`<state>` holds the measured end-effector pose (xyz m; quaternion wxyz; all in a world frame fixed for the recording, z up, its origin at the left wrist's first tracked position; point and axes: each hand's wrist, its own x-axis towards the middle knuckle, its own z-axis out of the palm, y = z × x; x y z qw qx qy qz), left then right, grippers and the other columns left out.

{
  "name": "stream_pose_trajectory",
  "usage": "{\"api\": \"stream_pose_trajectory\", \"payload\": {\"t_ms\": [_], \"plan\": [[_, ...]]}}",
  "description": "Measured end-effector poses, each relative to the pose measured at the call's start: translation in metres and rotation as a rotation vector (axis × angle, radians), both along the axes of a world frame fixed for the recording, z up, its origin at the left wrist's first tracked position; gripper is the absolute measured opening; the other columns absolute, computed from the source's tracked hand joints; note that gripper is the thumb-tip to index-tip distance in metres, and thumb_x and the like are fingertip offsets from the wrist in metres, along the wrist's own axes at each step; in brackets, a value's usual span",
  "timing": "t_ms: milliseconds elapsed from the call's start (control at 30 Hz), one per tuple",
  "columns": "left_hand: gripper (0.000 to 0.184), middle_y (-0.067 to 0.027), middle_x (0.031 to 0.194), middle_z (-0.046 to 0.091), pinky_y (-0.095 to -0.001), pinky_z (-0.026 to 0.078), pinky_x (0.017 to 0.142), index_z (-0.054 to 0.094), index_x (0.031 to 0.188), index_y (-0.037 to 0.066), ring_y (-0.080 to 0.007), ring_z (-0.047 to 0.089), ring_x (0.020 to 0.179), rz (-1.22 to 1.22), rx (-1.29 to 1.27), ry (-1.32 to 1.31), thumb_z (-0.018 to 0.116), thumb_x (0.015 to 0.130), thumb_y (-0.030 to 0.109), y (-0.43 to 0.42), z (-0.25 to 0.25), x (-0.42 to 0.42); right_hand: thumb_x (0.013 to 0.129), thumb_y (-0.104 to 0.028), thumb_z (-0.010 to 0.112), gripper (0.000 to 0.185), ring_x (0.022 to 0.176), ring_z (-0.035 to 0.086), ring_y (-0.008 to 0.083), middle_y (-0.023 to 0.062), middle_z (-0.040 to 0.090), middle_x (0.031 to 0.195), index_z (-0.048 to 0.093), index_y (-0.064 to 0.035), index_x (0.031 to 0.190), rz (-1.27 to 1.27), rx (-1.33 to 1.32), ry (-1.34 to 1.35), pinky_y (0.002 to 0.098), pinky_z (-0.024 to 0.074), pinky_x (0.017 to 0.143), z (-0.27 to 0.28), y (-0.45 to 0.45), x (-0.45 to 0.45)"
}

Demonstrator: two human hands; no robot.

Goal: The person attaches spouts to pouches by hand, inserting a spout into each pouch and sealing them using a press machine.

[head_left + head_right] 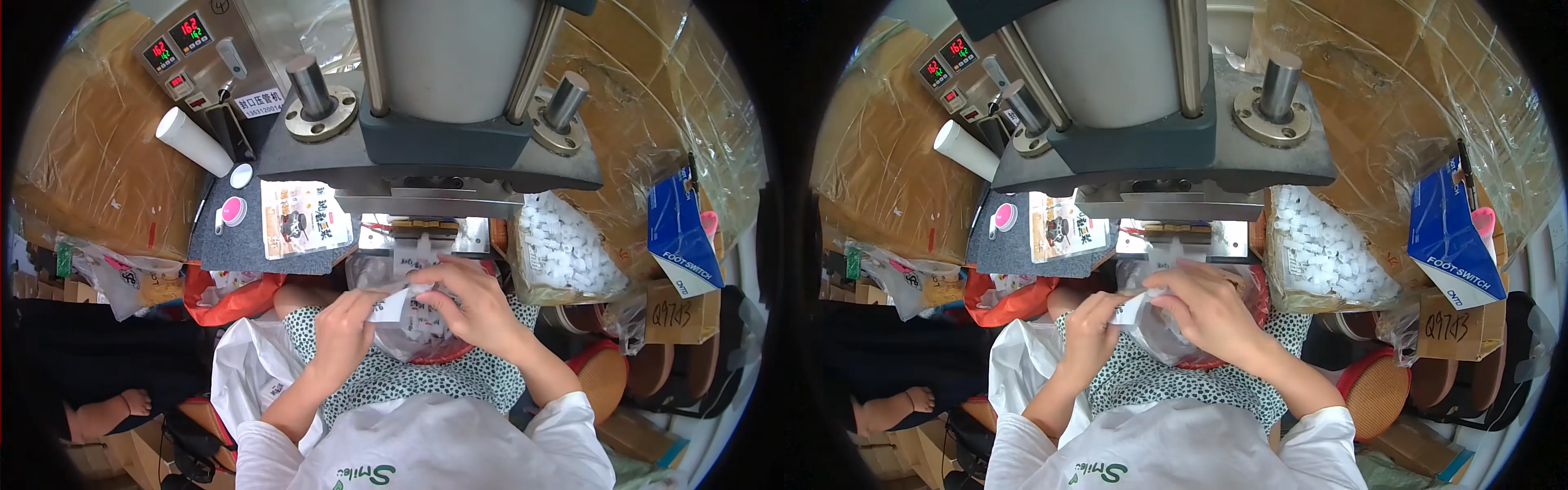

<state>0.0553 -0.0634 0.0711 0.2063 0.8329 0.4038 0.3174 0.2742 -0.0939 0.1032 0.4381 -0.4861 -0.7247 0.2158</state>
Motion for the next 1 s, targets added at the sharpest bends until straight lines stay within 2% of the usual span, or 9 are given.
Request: {"api": "stream_pose_trajectory", "payload": {"t_ms": [200, 367, 467, 567, 667, 700, 767, 833, 1000], "plan": [[0.027, -0.0103, 0.081, 0.069, -0.0275, 0.049, 0.062, 0.068, 0.098, -0.004, -0.0094, 0.062, 0.069, -0.123, -0.818, 0.024, 0.068, 0.092, 0.022, 0.018, -0.018, 0.022, 0.089, -0.009, 0.067, 0.036, 0.111, 0.066, 0.0274, 0.0191, 0.068, 0.113, 0.058, 0.0019, 0.122, -0.192, -0.232, 0.184, 0.0373, 0.0549, 0.085, -0.015, 0.0, 0.01], [0.026, -0.0076, 0.095, 0.069, -0.0282, 0.053, 0.067, 0.066, 0.106, -0.008, -0.0116, 0.064, 0.079, -0.044, -1.231, -0.51, 0.068, 0.092, 0.015, 0.055, -0.038, 0.05, 0.089, -0.007, 0.068, 0.04, 0.106, 0.067, 0.0261, 0.0206, 0.067, 0.116, 0.057, 0.0023, 0.126, -0.307, -0.328, 0.113, 0.0356, 0.0562, 0.074, 0.001, -0.013, 0.036], [0.029, -0.0103, 0.105, 0.068, -0.0309, 0.055, 0.073, 0.062, 0.115, -0.008, -0.0146, 0.066, 0.084, -0.023, -1.36, -0.641, 0.065, 0.093, 0.01, 0.068, -0.037, 0.062, 0.085, -0.005, 0.069, 0.032, 0.094, 0.068, 0.0306, 0.019, 0.069, 0.106, 0.063, 0.0003, 0.116, -0.303, -0.001, -0.194, 0.0415, 0.0542, 0.073, -0.006, -0.024, 0.055], [0.027, -0.0107, 0.097, 0.071, -0.0311, 0.049, 0.064, 0.066, 0.109, -0.006, -0.0178, 0.065, 0.073, 0.02, -1.199, -0.598, 0.063, 0.096, 0.017, 0.061, -0.042, 0.061, 0.08, -0.002, 0.069, 0.029, 0.085, 0.065, 0.0361, 0.0187, 0.066, 0.096, 0.064, -0.0009, 0.109, -0.786, -0.115, -0.621, 0.0469, 0.052, 0.075, -0.004, -0.025, 0.075], [0.032, -0.0164, 0.101, 0.07, -0.0346, 0.049, 0.067, 0.063, 0.112, -0.009, -0.0268, 0.065, 0.076, 0.134, -0.559, -0.112, 0.062, 0.096, 0.019, 0.087, -0.061, 0.02, 0.078, -0.001, 0.068, 0.024, 0.08, 0.064, 0.0379, 0.0189, 0.063, 0.091, 0.063, -0.0011, 0.102, -0.782, -0.183, -0.71, 0.0477, 0.0512, 0.074, -0.03, -0.027, 0.092], [0.047, -0.0259, 0.119, 0.063, -0.0394, 0.049, 0.086, 0.057, 0.123, -0.009, -0.0381, 0.062, 0.101, 0.274, -0.389, -0.128, 0.065, 0.093, 0.026, 0.087, -0.035, 0.011, 0.078, -0.001, 0.068, 0.025, 0.082, 0.064, 0.0385, 0.0195, 0.063, 0.092, 0.062, -0.001, 0.103, -0.741, -0.209, -0.665, 0.0478, 0.0513, 0.074, -0.028, -0.025, 0.095], [0.064, -0.0285, 0.138, 0.049, -0.046, 0.038, 0.106, 0.048, 0.135, -0.006, -0.0412, 0.049, 0.127, 0.454, 0.402, 0.485, 0.071, 0.086, 0.03, 0.095, -0.077, -0.02, 0.078, -0.002, 0.069, 0.026, 0.084, 0.064, 0.0399, 0.0208, 0.062, 0.094, 0.061, -0.0009, 0.103, -0.663, -0.277, -0.562, 0.048, 0.0515, 0.074, -0.027, -0.025, 0.097], [0.075, -0.0287, 0.145, 0.041, -0.0516, 0.023, 0.116, 0.044, 0.14, -0.002, -0.0427, 0.033, 0.14, 0.354, 0.258, 0.601, 0.075, 0.08, 0.03, 0.073, -0.092, -0.024, 0.078, -0.002, 0.068, 0.025, 0.086, 0.064, 0.0407, 0.0219, 0.063, 0.094, 0.06, -0.0002, 0.102, -0.693, -0.272, -0.556, 0.0486, 0.0513, 0.075, -0.025, -0.021, 0.096], [0.06, -0.0178, 0.129, 0.057, -0.0438, 0.042, 0.096, 0.051, 0.131, 0.0, -0.0345, 0.056, 0.113, 0.286, 0.271, 0.35, 0.062, 0.072, -0.004, 0.063, -0.083, -0.044, 0.079, -0.001, 0.067, 0.022, 0.088, 0.065, 0.042, 0.0241, 0.067, 0.094, 0.059, 0.0017, 0.1, -0.681, -0.289, -0.513, 0.0483, 0.0515, 0.077, -0.029, -0.016, 0.1]]}}
